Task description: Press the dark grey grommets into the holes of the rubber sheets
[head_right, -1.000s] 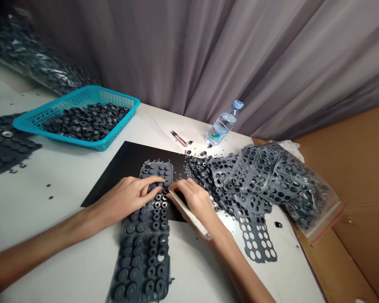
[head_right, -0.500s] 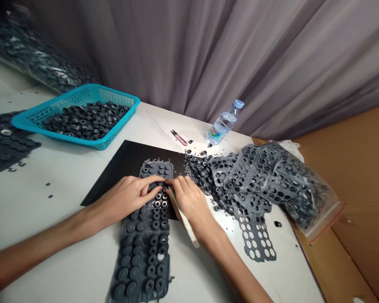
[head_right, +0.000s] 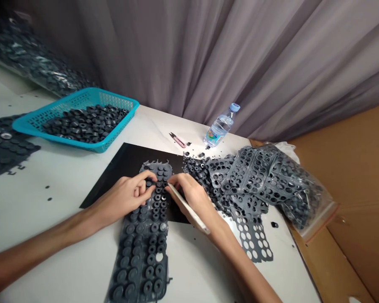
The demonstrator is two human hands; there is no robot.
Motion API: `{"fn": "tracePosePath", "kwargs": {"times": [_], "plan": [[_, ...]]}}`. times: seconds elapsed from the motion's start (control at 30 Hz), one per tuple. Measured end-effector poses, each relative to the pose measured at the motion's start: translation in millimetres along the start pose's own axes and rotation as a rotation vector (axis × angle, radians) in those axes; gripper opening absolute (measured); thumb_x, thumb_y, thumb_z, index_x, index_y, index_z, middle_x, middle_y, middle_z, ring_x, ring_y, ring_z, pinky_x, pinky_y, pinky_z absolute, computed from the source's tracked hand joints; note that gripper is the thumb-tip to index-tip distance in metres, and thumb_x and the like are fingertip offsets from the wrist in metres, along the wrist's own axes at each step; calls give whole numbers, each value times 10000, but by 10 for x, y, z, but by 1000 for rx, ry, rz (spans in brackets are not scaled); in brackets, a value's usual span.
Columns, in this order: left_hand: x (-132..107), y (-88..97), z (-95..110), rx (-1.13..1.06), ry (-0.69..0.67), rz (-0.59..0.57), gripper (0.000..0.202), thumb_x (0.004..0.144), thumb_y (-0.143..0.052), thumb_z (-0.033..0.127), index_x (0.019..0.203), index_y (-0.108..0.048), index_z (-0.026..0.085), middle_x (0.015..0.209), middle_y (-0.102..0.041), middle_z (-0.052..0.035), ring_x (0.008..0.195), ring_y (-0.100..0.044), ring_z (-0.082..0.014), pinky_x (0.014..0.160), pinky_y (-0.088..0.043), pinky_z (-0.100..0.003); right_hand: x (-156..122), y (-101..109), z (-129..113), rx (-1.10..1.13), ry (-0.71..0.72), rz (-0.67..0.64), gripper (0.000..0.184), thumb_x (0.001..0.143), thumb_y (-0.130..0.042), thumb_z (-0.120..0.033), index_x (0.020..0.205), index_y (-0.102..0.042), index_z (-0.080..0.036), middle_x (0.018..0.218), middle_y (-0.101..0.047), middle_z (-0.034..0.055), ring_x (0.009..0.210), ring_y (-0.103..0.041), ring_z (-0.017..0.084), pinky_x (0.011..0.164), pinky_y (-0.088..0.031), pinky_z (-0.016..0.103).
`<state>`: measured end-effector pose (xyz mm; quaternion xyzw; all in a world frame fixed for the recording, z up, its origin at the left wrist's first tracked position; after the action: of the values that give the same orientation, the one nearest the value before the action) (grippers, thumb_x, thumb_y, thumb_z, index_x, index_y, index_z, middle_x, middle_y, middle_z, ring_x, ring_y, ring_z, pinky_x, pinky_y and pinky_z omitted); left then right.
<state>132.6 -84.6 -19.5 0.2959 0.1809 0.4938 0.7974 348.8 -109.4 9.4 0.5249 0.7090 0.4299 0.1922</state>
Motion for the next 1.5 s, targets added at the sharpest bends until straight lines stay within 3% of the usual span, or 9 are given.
{"fn": "tracePosePath", "kwargs": {"times": [0.17,0.53,0.8,0.93,1.07,1.23,1.33,1.5], "plan": [[40,-37,-44,35,28,19,152,905,-600,267,1026,-680,221,529,-594,79,510,-560,-137,589,-392,-255,27,-35,-108,-16,127,-54,218,1063,-537,-414,1075,-638,-221,990,-685,63,915,-615,212,851,-513,341],[43,-24,-18,-69,61,-19,170,927,-586,320,1017,-688,218,500,-598,76,538,-686,-165,571,-429,-245,58,-156,-91,-130,154,-16,259,1074,-499,-441,1045,-634,-222,969,-696,77,868,-622,216,798,-510,340],[24,16,35,-47,52,-15,154,926,-591,289,1039,-678,228,525,-616,77,562,-689,-166,637,-449,-258,73,-353,-18,-379,220,2,245,1099,-434,-329,1195,-610,-188,1017,-686,114,923,-633,258,830,-515,384],[20,11,36,-17,42,-18,167,936,-588,310,1053,-680,236,527,-623,71,565,-677,-173,649,-445,-268,74,-398,24,-449,128,108,267,1108,-366,-299,1218,-568,-163,1056,-661,150,953,-615,283,841,-518,420],[31,-6,2,-46,42,-33,173,934,-583,327,1041,-689,242,508,-607,79,551,-679,-171,617,-432,-261,38,-194,175,-450,-109,267,292,1101,-349,-328,1240,-536,-152,1044,-636,157,955,-617,302,825,-526,447],[37,18,-24,-67,71,-25,188,959,-548,349,1053,-670,241,472,-583,96,513,-674,-164,583,-418,-246,54,9,191,-191,-83,145,283,1083,-450,-369,1324,-514,-235,1039,-664,87,924,-654,250,824,-540,389],[42,51,-7,-63,87,-35,213,990,-494,354,1069,-658,243,487,-636,86,494,-652,-164,554,-402,-248,137,-2,61,-36,2,21,208,1068,-519,-397,1201,-588,-253,1018,-675,51,901,-648,207,825,-533,337],[79,51,-20,-46,109,-23,225,965,-532,347,1116,-651,231,453,-628,84,501,-666,-182,576,-424,-257,239,-58,-68,-67,129,-49,229,1055,-544,-448,1065,-640,-240,1007,-695,54,948,-624,220,846,-496,344]]}}
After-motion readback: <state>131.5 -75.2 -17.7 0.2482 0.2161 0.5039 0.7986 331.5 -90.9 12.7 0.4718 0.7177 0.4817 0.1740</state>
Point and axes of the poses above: each hand's wrist, its own x-axis towards the middle knuckle, its own y-axis out of the back of the hand, z = x × y, the point moved 2 cm from there along x, towards the middle knuckle
